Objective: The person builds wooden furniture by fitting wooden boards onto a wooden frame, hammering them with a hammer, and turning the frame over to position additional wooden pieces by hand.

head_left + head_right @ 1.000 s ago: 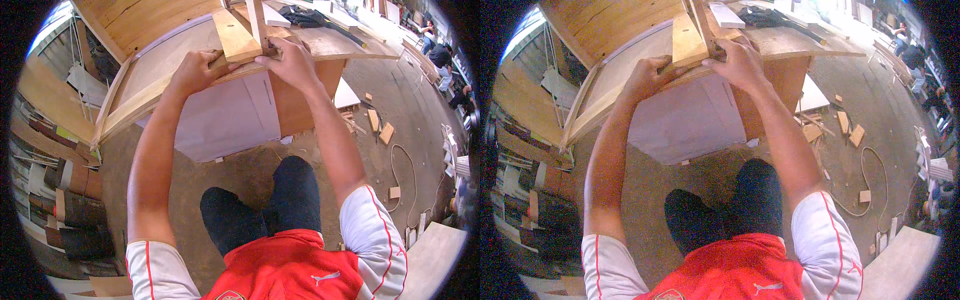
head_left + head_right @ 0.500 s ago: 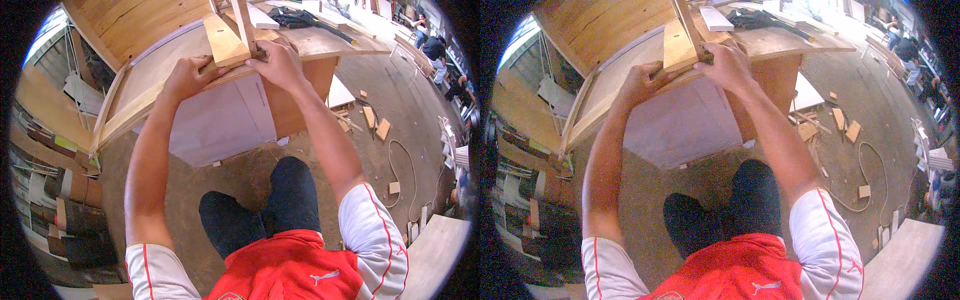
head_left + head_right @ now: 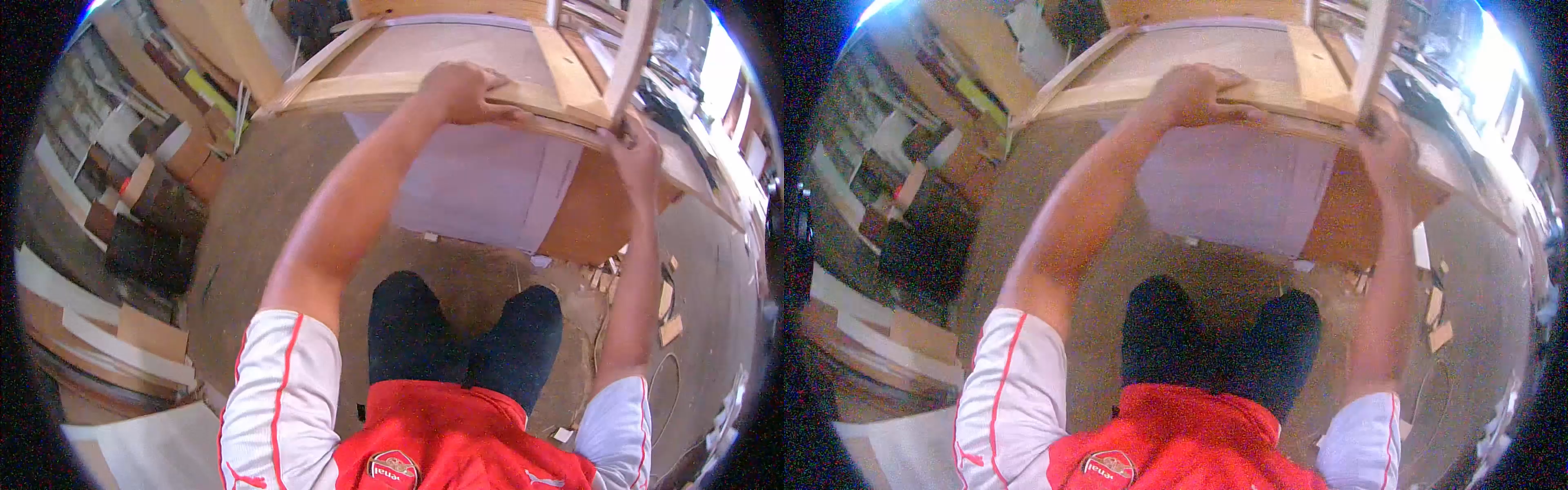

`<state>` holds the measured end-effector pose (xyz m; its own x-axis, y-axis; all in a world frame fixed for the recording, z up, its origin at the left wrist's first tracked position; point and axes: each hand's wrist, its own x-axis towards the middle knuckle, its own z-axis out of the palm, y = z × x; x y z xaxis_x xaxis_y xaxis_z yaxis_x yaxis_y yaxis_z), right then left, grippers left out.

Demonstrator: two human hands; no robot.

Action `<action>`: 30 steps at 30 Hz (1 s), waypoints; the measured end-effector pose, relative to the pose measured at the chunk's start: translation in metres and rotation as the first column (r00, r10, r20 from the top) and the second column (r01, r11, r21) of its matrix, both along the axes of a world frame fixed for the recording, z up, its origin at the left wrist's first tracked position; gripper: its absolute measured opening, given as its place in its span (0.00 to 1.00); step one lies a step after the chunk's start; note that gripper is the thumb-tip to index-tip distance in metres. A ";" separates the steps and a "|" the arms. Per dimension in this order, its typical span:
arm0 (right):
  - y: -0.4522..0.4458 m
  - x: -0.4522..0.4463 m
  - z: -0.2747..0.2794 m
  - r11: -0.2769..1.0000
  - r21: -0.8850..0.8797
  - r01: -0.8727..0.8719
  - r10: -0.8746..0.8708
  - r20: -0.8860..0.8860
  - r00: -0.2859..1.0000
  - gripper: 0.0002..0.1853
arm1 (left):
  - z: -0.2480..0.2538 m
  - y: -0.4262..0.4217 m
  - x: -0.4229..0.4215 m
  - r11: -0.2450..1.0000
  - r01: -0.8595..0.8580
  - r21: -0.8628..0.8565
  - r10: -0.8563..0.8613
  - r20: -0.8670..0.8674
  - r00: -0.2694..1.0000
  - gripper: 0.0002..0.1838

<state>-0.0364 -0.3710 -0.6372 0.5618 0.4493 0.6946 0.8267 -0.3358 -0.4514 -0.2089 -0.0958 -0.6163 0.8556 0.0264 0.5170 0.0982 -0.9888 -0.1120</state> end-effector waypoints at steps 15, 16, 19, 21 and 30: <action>0.016 0.023 -0.013 0.998 -0.043 0.048 -0.049 -0.027 0.998 0.31 | -0.007 0.174 -0.169 0.930 -0.301 -0.209 0.309 0.004 0.951 0.48; 0.016 0.037 -0.020 0.998 -0.028 0.052 -0.052 0.009 0.999 0.31 | -0.009 0.179 -0.167 0.935 -0.301 -0.187 0.309 0.016 0.951 0.48; 0.016 0.049 -0.027 0.998 -0.002 0.070 -0.069 0.072 0.995 0.30 | -0.007 0.180 -0.168 0.931 -0.311 -0.189 0.317 0.002 0.948 0.49; 0.015 0.051 -0.027 0.998 0.005 0.067 -0.068 0.080 0.994 0.30 | -0.005 0.178 -0.168 0.924 -0.319 -0.209 0.324 -0.009 0.946 0.49; 0.012 0.043 -0.024 0.999 -0.014 0.052 -0.053 -0.039 0.998 0.29 | 0.000 0.166 -0.168 0.894 -0.384 -0.232 0.378 -0.072 0.923 0.52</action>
